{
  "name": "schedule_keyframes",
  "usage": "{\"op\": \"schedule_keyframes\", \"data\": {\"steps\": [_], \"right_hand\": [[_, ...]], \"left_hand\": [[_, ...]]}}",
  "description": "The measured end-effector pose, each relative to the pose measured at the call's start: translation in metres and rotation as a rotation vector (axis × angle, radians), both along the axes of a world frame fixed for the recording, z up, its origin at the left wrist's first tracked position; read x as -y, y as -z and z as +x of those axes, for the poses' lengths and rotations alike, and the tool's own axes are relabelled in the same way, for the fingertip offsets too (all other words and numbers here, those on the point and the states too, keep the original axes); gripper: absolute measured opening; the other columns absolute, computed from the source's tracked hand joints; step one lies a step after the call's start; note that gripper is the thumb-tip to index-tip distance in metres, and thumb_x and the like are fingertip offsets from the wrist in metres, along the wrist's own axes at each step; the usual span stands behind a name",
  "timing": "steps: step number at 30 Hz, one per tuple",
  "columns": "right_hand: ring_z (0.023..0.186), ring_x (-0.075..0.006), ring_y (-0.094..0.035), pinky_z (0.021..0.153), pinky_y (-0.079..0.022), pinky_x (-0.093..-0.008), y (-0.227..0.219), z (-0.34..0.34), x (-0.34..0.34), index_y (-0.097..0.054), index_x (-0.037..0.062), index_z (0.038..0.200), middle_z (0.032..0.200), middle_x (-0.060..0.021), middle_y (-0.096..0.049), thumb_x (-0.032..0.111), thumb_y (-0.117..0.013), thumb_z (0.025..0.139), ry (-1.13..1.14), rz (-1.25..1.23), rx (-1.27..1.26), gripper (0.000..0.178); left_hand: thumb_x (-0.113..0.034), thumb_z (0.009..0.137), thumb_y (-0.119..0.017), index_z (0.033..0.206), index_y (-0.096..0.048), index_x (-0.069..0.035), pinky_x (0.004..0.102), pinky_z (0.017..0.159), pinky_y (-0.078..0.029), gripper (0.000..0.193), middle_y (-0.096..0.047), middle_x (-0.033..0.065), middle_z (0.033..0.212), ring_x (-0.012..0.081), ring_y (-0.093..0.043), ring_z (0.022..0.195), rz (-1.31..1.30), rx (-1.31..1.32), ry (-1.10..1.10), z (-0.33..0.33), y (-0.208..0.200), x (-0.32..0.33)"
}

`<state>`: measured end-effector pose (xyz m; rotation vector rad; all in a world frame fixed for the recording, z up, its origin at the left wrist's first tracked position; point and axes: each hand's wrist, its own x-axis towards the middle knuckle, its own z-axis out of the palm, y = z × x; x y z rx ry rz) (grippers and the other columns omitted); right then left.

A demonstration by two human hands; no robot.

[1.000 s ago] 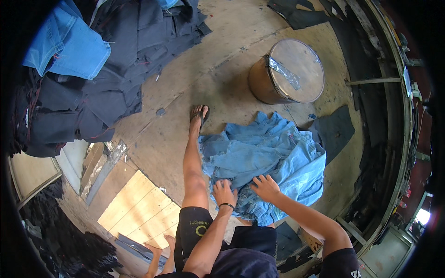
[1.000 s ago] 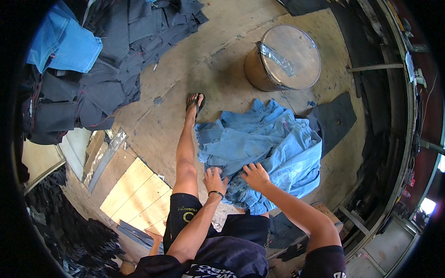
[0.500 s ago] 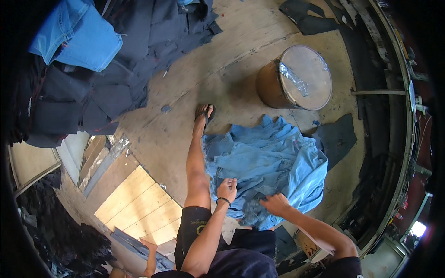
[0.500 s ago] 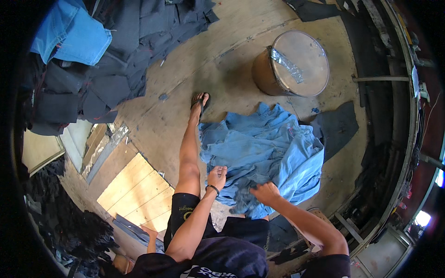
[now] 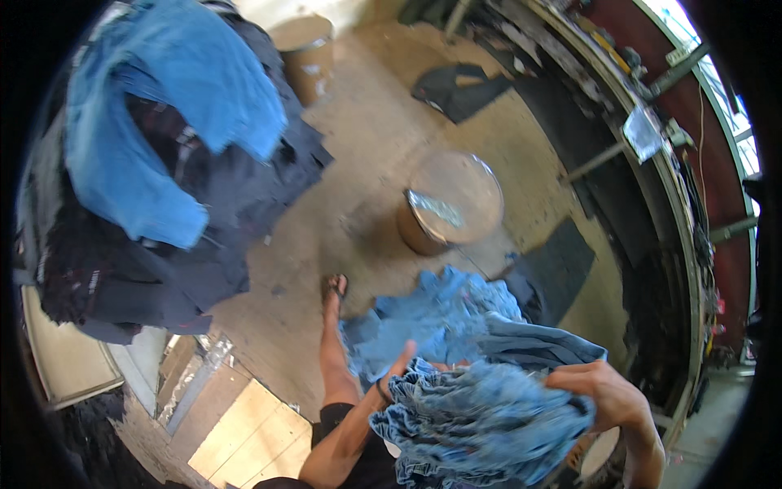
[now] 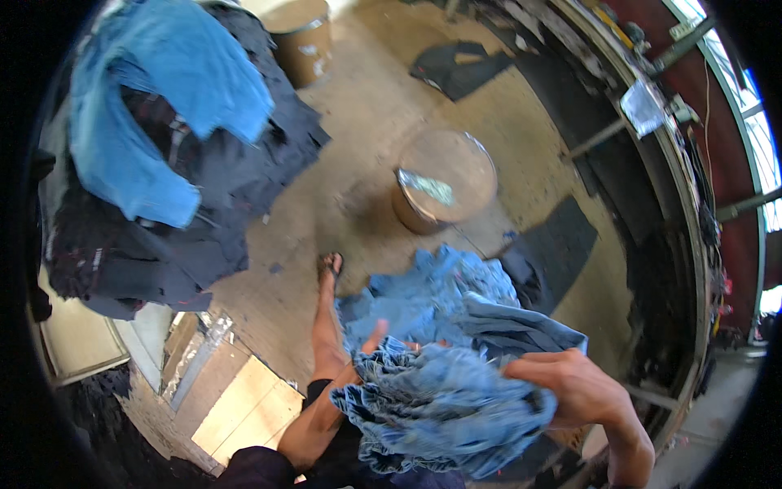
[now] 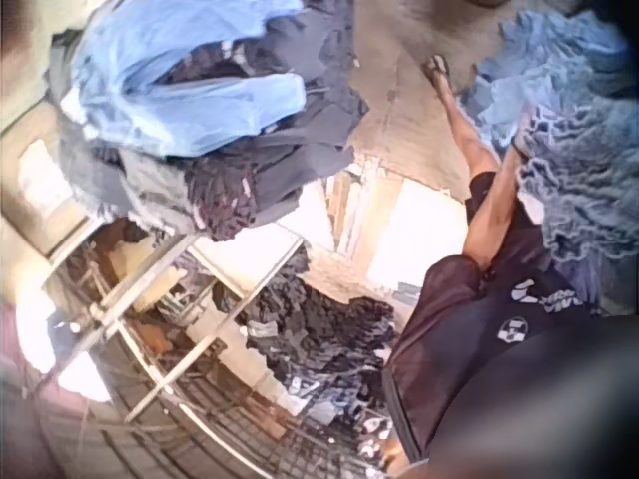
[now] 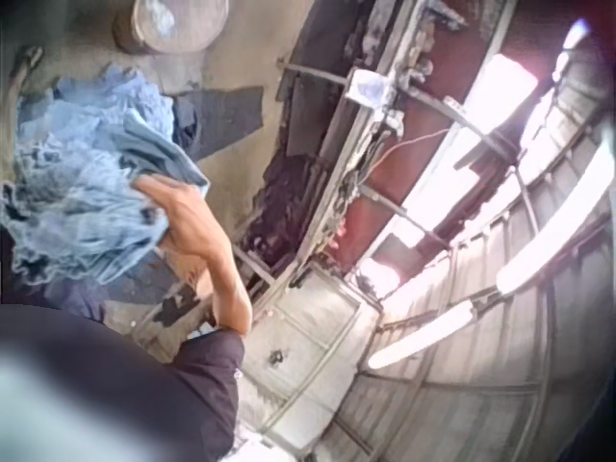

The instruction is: The person sits on the floor and sorts through a large pile of denim shorts, picking them up, shaking them out, and stacking them into a neat pile. The person occasionally lifts the stack to adjust it and continues the repetitive sorting process.

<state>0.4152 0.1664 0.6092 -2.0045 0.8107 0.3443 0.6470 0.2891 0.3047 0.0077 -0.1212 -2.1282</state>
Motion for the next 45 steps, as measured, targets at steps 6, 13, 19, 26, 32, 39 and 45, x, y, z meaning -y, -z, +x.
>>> {"op": "schedule_keyframes", "data": {"steps": [6, 13, 19, 26, 32, 39, 45], "right_hand": [[0.084, -0.031, -0.069, 0.077, -0.054, -0.0367, -0.055, 0.069, 0.038, -0.068, -0.0003, 0.104, 0.093, -0.0119, -0.069, 0.012, -0.078, 0.073, 0.27, -0.184, 0.311, 0.035], [0.09, -0.0244, -0.069, 0.083, -0.055, -0.0344, -0.098, 0.222, 0.097, -0.066, -0.0004, 0.114, 0.101, -0.0112, -0.072, 0.014, -0.078, 0.079, 0.392, -0.126, 0.635, 0.04], [0.096, -0.0187, -0.069, 0.087, -0.055, -0.0325, -0.187, 0.467, 0.192, -0.065, -0.0004, 0.122, 0.108, -0.0106, -0.074, 0.016, -0.079, 0.083, 0.369, -0.279, 0.988, 0.044], [0.152, -0.0488, -0.024, 0.12, -0.018, -0.0654, -0.033, 0.631, 0.208, -0.034, 0.0181, 0.162, 0.163, -0.0317, -0.026, 0.072, -0.067, 0.086, 0.199, -0.887, 0.432, 0.099], [0.146, -0.0507, -0.031, 0.119, -0.028, -0.0573, 0.139, 0.481, 0.142, -0.04, 0.009, 0.156, 0.159, -0.0325, -0.031, 0.043, -0.07, 0.096, 0.549, -0.558, 0.706, 0.076], [0.127, -0.0522, -0.052, 0.107, -0.046, -0.0533, 0.351, 0.116, -0.081, -0.056, 0.0005, 0.139, 0.138, -0.0363, -0.051, 0.045, -0.077, 0.088, 0.832, -0.123, -0.163, 0.071], [0.122, -0.0489, -0.057, 0.105, -0.048, -0.0511, 0.43, -0.122, -0.228, -0.058, 0.0007, 0.137, 0.134, -0.0321, -0.055, 0.046, -0.084, 0.079, 1.238, -0.145, -0.504, 0.079]], "left_hand": [[-0.058, 0.089, -0.072, 0.157, -0.039, -0.001, 0.0383, 0.122, -0.029, 0.094, -0.031, 0.0198, 0.165, 0.0308, -0.035, 0.151, 0.026, 0.763, -0.978, 0.115, -0.231, -0.043], [-0.059, 0.067, -0.091, 0.164, -0.006, -0.002, 0.041, 0.124, -0.027, 0.141, -0.022, 0.0243, 0.167, 0.0348, -0.032, 0.153, -0.191, 1.768, -1.125, 0.227, -0.357, -0.072], [-0.038, 0.082, -0.083, 0.159, -0.031, 0.002, 0.0421, 0.12, -0.031, 0.101, -0.043, 0.0216, 0.156, 0.0318, -0.041, 0.146, -0.151, 1.868, -1.493, 0.464, -0.475, 0.03], [-0.058, 0.096, -0.061, 0.157, -0.045, -0.025, 0.0704, 0.119, -0.017, 0.071, -0.02, 0.0227, 0.169, 0.0454, -0.02, 0.155, 0.361, 3.104, -0.804, 0.577, -0.349, 0.138], [-0.049, 0.101, -0.058, 0.153, -0.051, -0.018, 0.0693, 0.118, -0.019, 0.061, -0.027, 0.0251, 0.166, 0.0476, -0.026, 0.152, 0.27, 3.15, -1.283, 0.574, -0.293, 0.139], [-0.03, 0.103, -0.065, 0.145, -0.054, -0.003, 0.0521, 0.12, -0.029, 0.052, -0.037, 0.031, 0.158, 0.0432, -0.034, 0.148, -0.079, 3.052, -1.788, 0.438, -0.279, 0.108], [-0.029, 0.09, -0.075, 0.137, -0.055, -0.001, 0.0547, 0.123, -0.022, 0.058, -0.036, 0.031, 0.158, 0.0477, -0.031, 0.149, -0.461, 2.532, -0.589, 0.159, -0.073, 0.065]]}}
